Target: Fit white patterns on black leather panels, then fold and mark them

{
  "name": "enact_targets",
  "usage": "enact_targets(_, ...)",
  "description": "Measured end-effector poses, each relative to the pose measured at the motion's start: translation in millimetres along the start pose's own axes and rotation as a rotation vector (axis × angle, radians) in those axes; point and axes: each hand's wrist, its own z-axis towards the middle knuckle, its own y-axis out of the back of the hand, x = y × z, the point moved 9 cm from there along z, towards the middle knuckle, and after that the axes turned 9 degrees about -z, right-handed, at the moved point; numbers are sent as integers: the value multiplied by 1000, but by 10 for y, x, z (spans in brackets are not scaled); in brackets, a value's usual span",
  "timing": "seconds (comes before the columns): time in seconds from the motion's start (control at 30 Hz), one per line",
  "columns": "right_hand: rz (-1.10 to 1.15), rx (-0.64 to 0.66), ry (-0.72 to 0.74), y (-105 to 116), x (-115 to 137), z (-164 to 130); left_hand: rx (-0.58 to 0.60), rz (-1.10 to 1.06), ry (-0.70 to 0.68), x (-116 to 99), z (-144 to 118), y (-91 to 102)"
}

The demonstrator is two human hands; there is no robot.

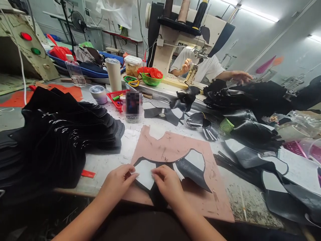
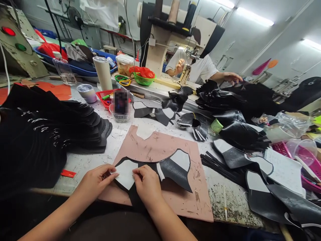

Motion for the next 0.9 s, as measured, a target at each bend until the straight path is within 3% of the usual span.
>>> enact_targets(0.07,4,-128,90,134,75,-44,-36,-37,-8,-16,-22,53)
enact_targets(0.17,-88,-359,353,345,358,-239,-82,-209,25,-52,-77,116)
enact_targets(0.2,-138,-368,456,341,481,-311,-48,-324,51,-66,-97,79)
enact_targets(0.27,-213,-259,636,223,697,-414,68,-591,133,-93,-144,-70)
enact_targets(0.33,-204,-139,709,133,804,-453,110,-778,260,-62,-195,-185)
enact_targets(0.4,-126,-163,638,206,769,-405,42,-837,366,26,-229,-196)
enact_targets(0.5,-9,-276,338,372,458,-275,-36,-834,409,112,-243,-150)
enact_targets(0.57,99,-207,98,299,169,-216,-36,-831,406,130,-246,-140)
enact_targets(0.67,410,-67,-198,22,-176,-238,-1,-809,405,158,-254,-174)
enact_targets(0.77,605,-68,-301,-134,-294,-261,-8,-720,365,225,-218,-177)
enact_targets(0.9,430,-98,-276,-83,-282,-164,-29,-402,238,248,-67,-98)
